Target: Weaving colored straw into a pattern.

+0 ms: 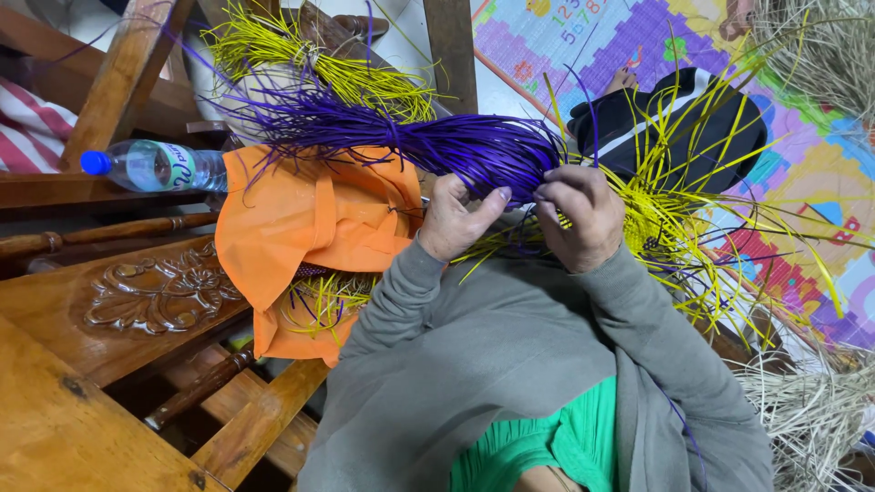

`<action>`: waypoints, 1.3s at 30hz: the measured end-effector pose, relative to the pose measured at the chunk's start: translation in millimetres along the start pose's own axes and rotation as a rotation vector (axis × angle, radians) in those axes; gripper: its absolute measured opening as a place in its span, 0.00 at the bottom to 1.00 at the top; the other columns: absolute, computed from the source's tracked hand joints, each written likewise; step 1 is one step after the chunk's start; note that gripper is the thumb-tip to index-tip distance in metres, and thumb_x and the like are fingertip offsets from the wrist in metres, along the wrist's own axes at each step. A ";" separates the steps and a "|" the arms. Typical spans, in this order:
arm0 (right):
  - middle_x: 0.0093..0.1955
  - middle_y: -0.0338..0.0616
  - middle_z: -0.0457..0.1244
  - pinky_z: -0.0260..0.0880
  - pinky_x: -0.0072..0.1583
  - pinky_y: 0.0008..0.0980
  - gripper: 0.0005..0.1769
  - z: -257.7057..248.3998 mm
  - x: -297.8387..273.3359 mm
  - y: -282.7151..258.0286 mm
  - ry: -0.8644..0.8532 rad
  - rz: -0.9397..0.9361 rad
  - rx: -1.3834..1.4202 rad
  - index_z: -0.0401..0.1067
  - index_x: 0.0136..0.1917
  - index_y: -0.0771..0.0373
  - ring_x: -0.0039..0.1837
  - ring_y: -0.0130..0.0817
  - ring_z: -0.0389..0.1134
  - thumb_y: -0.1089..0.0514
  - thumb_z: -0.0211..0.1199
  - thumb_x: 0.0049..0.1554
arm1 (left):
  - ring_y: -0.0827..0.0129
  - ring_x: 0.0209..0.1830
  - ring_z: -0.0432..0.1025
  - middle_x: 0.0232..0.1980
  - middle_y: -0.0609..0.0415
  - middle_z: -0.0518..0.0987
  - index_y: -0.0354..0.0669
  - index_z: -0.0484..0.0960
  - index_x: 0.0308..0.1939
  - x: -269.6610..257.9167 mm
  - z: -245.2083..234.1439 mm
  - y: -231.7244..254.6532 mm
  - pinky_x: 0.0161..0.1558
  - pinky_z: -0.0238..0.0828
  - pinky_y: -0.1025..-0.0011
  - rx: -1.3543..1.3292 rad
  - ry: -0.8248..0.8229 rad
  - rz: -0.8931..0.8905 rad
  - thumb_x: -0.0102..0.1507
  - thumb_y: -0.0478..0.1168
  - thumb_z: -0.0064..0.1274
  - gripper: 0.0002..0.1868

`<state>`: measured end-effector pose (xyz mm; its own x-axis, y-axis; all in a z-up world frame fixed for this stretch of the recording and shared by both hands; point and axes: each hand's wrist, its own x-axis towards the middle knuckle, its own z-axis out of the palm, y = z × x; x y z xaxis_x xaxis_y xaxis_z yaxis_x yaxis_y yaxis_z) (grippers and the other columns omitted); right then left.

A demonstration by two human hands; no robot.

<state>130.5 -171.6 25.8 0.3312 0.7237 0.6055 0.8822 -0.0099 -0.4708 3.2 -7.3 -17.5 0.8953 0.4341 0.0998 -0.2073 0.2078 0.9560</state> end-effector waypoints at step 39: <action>0.56 0.52 0.62 0.70 0.59 0.37 0.13 1.8 -6.7 7.6 -0.070 0.224 0.247 0.77 0.52 0.65 0.57 0.43 0.68 0.72 0.66 0.53 | 0.72 0.56 0.76 0.55 0.54 0.81 0.32 0.76 0.61 1.6 -6.6 -8.7 0.62 0.75 0.69 -0.288 -0.163 -0.138 0.68 0.25 0.54 0.18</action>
<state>134.4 -175.3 17.0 0.4765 0.7680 0.4279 0.6796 -0.0130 -0.7334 3.8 -2.7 -27.5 0.9690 0.2437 0.0406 -0.1621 0.5032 0.8488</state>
